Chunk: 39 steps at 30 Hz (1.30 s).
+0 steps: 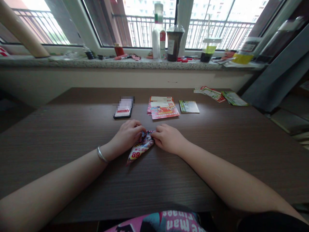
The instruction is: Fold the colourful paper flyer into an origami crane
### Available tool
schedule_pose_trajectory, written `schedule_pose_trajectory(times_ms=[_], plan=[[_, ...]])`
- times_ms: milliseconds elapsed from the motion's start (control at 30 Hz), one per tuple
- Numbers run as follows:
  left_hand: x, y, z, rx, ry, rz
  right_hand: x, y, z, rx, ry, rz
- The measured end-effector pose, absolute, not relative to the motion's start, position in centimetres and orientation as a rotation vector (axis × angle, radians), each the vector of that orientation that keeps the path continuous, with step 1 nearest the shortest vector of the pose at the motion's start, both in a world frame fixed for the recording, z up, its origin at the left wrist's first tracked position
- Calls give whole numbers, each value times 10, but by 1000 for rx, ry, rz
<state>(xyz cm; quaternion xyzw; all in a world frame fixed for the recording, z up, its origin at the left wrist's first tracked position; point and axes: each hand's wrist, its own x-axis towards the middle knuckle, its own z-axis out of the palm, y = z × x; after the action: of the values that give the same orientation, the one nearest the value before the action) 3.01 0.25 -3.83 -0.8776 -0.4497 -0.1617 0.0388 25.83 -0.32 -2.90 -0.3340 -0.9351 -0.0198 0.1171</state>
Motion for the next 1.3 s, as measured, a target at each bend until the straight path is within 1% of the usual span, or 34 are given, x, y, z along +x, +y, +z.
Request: schedule_pose_trajectory(times_ms=[167, 300, 533, 1300], plan=[[31, 4, -34, -2791, -1122, -369, 256, -4, -29, -1035, -2744, -97], [32, 4, -31, -2848, -1032, -231, 255, -5, -27, -1082, -2744, -49], [38, -5, -21, -2815, -1083, -187, 252, -7, -26, -1170, -2679, 44], [41, -25, -23, -2805, -1186, -155, 255, -10, -28, -1306, -2580, 23]])
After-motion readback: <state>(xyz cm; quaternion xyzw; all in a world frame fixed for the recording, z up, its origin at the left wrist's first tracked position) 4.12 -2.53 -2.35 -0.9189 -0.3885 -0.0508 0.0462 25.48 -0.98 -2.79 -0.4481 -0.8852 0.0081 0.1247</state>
